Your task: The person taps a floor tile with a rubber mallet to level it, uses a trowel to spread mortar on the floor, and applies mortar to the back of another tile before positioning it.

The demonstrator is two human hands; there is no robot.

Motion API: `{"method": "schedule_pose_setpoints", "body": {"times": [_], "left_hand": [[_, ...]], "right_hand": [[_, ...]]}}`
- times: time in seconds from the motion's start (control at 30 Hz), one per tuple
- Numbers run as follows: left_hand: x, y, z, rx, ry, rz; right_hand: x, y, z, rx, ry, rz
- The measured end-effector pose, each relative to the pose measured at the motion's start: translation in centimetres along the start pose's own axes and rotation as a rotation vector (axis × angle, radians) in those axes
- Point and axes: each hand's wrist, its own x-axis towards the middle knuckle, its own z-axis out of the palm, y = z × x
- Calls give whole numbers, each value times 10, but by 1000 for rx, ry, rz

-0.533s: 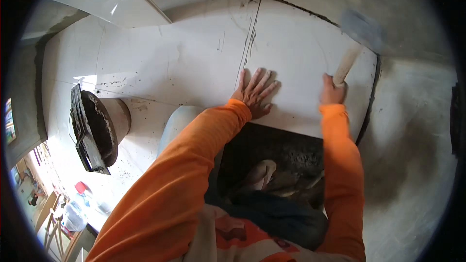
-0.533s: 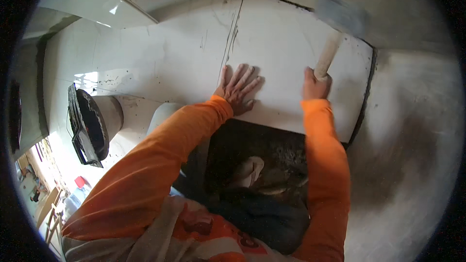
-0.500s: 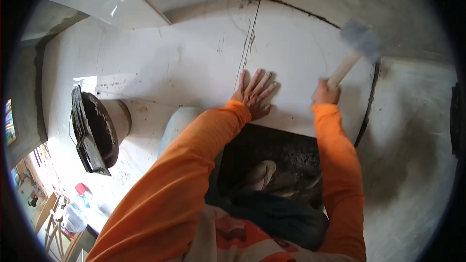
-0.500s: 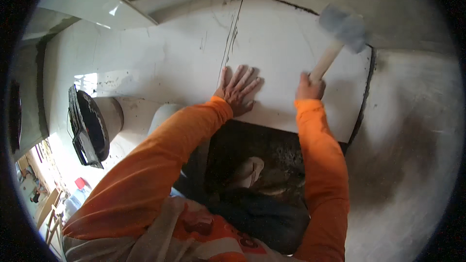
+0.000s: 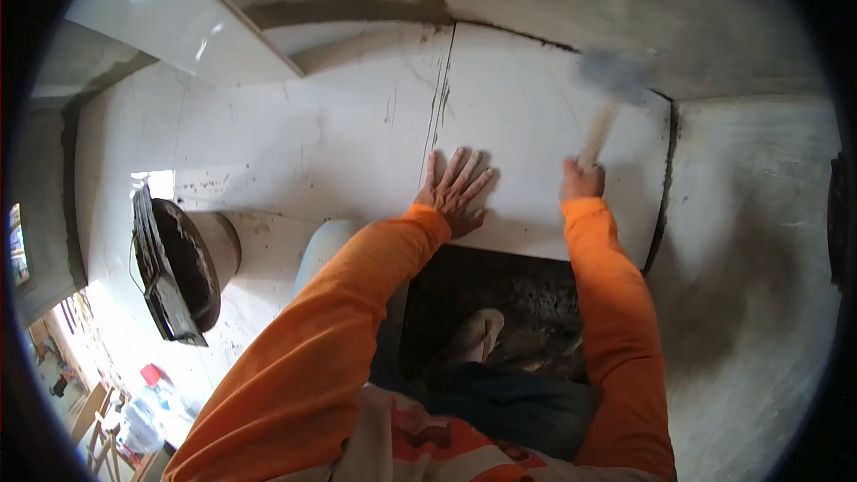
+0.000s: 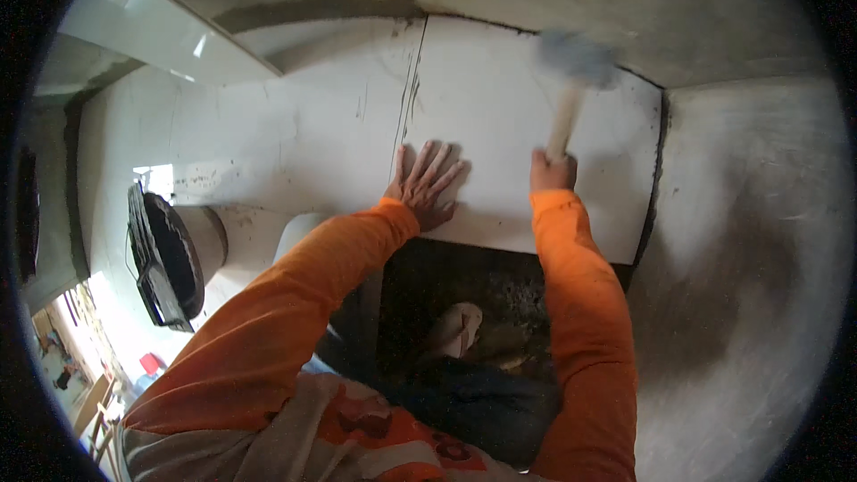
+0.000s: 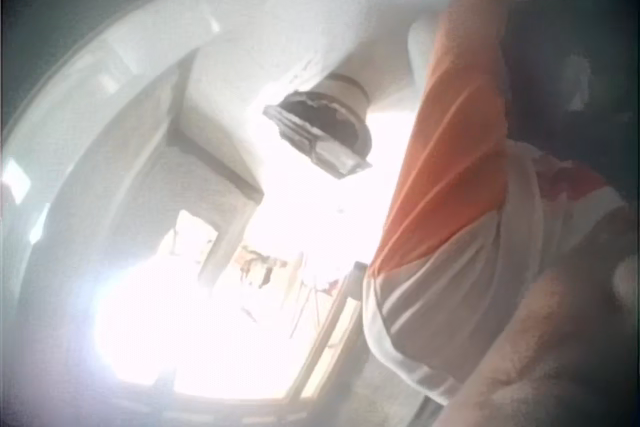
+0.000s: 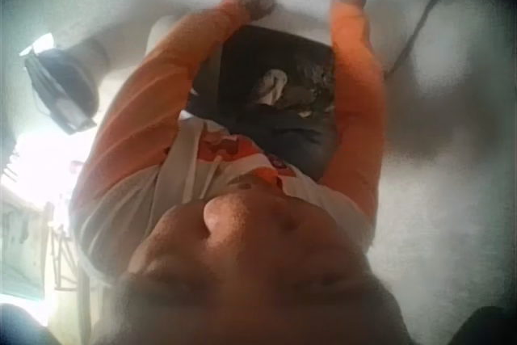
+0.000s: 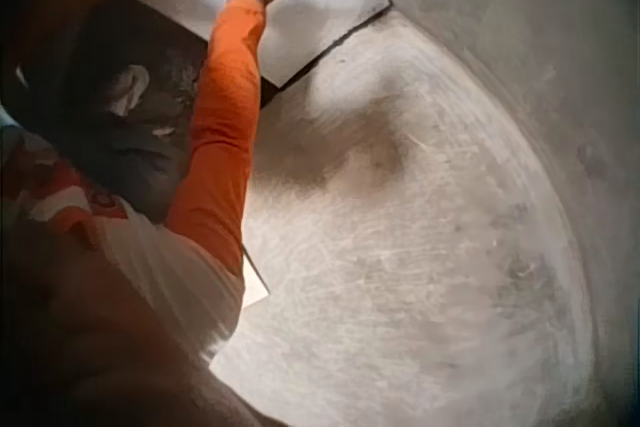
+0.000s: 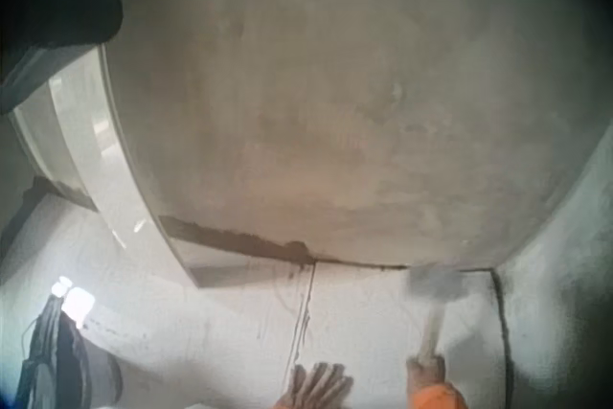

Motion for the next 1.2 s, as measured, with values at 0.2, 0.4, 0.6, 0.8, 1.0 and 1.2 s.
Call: {"method": "schedule_pose_setpoints", "body": {"times": [0.2,0.4,0.6,0.8,1.0,1.2], "left_hand": [[58,-32,-7,37,212,-147],[177,-133,-32,406,130,122],[98,-96,-12,259,237,139],[-30,-6,2,158,-50,-111],[-151,99,-25,-136,-867,-448],[-212,85,-132,188,-823,564]], "right_hand": [[27,61,-54,-278,-398,45],[53,144,-20,-144,-220,120],[45,126,-28,-108,-341,199],[56,150,-21,-211,-228,-8],[39,126,-30,19,-242,76],[44,139,-40,54,-239,-26]]}}
